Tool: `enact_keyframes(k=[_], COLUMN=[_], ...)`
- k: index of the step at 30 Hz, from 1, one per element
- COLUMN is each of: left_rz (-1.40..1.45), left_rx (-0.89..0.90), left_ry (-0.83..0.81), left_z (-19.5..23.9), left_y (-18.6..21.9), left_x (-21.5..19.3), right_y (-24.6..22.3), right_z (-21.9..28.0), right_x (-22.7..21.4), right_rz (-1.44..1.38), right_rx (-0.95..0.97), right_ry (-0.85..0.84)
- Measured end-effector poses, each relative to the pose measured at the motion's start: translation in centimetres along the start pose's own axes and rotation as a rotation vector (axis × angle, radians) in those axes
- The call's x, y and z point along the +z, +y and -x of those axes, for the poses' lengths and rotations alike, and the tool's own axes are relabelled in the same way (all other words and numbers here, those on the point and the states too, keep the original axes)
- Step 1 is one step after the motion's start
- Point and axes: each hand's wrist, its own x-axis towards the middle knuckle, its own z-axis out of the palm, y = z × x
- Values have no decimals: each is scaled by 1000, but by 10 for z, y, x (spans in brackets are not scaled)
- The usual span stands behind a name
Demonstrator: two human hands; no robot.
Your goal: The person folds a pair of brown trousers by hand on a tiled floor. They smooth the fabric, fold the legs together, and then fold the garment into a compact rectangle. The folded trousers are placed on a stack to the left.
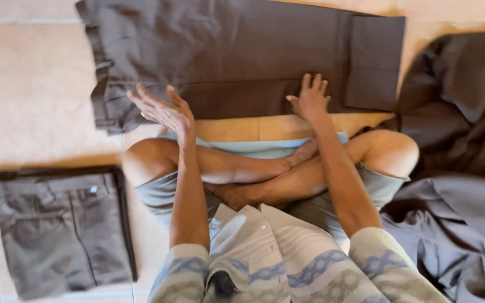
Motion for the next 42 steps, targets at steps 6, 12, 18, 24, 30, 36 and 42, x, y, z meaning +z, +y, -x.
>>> enact_keyframes(k=[6,12,18,24,30,36,42], left_rz=[-268,-278,-105,298,766,528,254], left_rx=[372,365,550,461,-37,-102,33], left_ry=[-568,-568,-406,-379,-874,-912,-812], left_z=[35,35,37,43,51,53,57], left_y=[-24,-26,-10,-11,6,-2,-3], left_x=[48,43,35,50,43,56,70], right_y=[48,125,127,126,-31,-24,156], right_z=[-36,-81,-90,-105,-23,4,-112], right_x=[22,45,51,40,-5,-44,50], right_rz=[-59,109,380,366,-181,-76,-374], right_rx=[78,497,286,259,-585,-251,270], right_ry=[476,529,841,807,707,672,572])
